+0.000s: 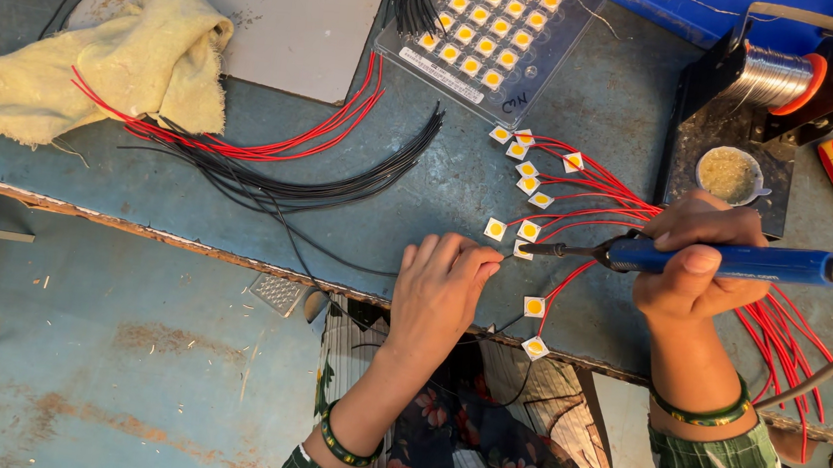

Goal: The person solders red and black wires to small square LED modules on a workbench. They use a soldering iron and solder wire, repeatedly joining wire ends to LED contacts and moving completed units aside.

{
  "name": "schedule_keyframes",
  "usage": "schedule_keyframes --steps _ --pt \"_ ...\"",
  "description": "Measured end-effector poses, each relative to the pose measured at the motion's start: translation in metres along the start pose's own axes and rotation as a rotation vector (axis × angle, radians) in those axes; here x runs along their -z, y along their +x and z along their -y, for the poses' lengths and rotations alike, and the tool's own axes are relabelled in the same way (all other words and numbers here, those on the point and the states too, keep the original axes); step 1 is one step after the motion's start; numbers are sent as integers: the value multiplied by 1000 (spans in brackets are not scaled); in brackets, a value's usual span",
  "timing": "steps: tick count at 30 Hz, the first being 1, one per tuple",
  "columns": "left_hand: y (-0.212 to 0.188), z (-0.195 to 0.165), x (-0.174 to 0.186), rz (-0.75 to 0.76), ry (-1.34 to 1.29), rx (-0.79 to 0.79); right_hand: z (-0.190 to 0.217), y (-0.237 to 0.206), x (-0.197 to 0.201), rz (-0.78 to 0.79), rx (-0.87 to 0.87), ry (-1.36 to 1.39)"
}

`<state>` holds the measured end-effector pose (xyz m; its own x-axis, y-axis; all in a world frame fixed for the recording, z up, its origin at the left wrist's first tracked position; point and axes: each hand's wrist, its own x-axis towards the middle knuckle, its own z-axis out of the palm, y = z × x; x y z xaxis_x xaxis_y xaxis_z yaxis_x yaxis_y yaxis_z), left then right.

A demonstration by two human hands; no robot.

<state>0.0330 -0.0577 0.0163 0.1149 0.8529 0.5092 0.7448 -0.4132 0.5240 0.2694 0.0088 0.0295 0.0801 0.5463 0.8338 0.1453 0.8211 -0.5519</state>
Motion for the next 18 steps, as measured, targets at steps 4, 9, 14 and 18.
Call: schedule_keyframes --steps 4,9,14,18 --pt "-1 0 0 6 3 1 -1 0 0 16 3 -4" --pt "-1 1 -1 7 4 -2 0 -2 -1 48 3 -27" --pt "-1 1 -2 17 23 1 -1 -2 -3 68 15 -29" --pt "-1 1 -2 24 23 5 -1 -1 -4 79 30 -27"
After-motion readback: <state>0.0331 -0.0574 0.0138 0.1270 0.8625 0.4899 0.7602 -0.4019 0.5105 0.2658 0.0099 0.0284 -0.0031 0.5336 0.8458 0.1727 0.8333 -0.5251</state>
